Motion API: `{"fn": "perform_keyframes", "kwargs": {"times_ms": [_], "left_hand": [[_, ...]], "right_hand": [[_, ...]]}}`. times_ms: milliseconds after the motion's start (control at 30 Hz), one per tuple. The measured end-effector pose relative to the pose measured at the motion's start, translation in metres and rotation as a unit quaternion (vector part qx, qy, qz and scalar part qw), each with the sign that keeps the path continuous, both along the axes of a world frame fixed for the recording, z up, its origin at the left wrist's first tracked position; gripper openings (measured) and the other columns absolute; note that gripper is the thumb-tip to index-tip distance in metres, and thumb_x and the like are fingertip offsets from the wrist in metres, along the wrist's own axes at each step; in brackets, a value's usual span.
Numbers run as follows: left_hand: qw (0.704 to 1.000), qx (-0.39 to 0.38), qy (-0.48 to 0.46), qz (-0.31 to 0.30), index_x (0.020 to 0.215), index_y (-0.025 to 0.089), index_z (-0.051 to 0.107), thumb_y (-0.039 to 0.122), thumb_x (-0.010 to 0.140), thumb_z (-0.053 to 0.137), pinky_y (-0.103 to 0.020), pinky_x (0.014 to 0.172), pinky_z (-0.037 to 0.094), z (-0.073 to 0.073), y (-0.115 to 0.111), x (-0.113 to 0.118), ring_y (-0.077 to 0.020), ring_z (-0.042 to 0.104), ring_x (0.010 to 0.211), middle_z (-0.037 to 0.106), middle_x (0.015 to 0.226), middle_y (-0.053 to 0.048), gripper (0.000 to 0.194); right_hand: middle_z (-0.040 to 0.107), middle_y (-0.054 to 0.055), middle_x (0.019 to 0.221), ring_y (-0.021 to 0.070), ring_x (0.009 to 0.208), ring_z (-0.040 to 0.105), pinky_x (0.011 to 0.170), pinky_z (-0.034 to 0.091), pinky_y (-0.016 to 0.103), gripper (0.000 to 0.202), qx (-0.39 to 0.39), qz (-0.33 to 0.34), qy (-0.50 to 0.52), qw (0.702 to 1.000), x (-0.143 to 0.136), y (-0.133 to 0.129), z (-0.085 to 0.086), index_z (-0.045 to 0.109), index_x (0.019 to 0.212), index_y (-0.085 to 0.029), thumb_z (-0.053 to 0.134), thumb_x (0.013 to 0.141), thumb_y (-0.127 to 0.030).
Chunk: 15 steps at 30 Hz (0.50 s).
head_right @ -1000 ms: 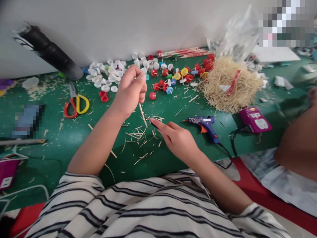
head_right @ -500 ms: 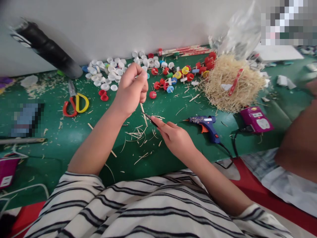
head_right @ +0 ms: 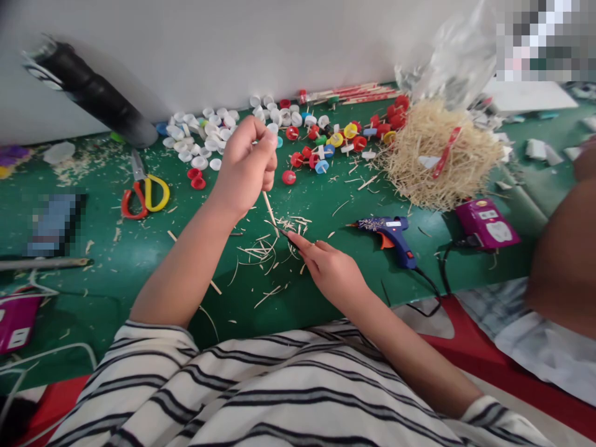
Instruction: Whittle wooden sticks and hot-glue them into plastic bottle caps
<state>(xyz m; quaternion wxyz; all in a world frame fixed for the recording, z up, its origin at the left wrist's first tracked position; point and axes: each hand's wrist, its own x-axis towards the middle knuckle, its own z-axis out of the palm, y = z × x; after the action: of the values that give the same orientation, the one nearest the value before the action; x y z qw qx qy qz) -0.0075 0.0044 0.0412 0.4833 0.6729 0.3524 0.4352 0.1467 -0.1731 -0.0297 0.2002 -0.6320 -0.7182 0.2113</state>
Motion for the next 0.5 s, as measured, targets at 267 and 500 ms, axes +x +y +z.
{"fn": "perform_keyframes", "kwargs": {"times_ms": [267,500], "left_hand": [[1.000,0.023,0.007,0.018,0.086,0.026,0.049,0.060,0.103,0.057,-0.028,0.060,0.041,-0.003,0.007,-0.003,-0.0135,0.049,0.064,0.039,0.068,0.003,0.038],[1.000,0.014,0.001,-0.002,0.085,0.025,0.048,0.053,0.104,0.057,-0.027,0.059,0.039,-0.002,0.003,-0.002,-0.0118,0.048,0.062,0.041,0.072,0.002,0.035]], "right_hand": [[0.072,0.004,0.094,0.0147,0.069,0.066,0.054,0.041,0.023,0.050,-0.044,0.014,-0.106,0.993,0.004,-0.014,0.004,0.060,0.158,-0.039,0.043,0.111,-0.031],[0.077,0.004,0.101,0.0167,0.074,0.071,0.061,0.051,0.026,0.050,-0.037,0.020,-0.068,0.997,0.008,-0.014,0.002,0.061,0.157,-0.038,0.044,0.110,-0.029]]}}
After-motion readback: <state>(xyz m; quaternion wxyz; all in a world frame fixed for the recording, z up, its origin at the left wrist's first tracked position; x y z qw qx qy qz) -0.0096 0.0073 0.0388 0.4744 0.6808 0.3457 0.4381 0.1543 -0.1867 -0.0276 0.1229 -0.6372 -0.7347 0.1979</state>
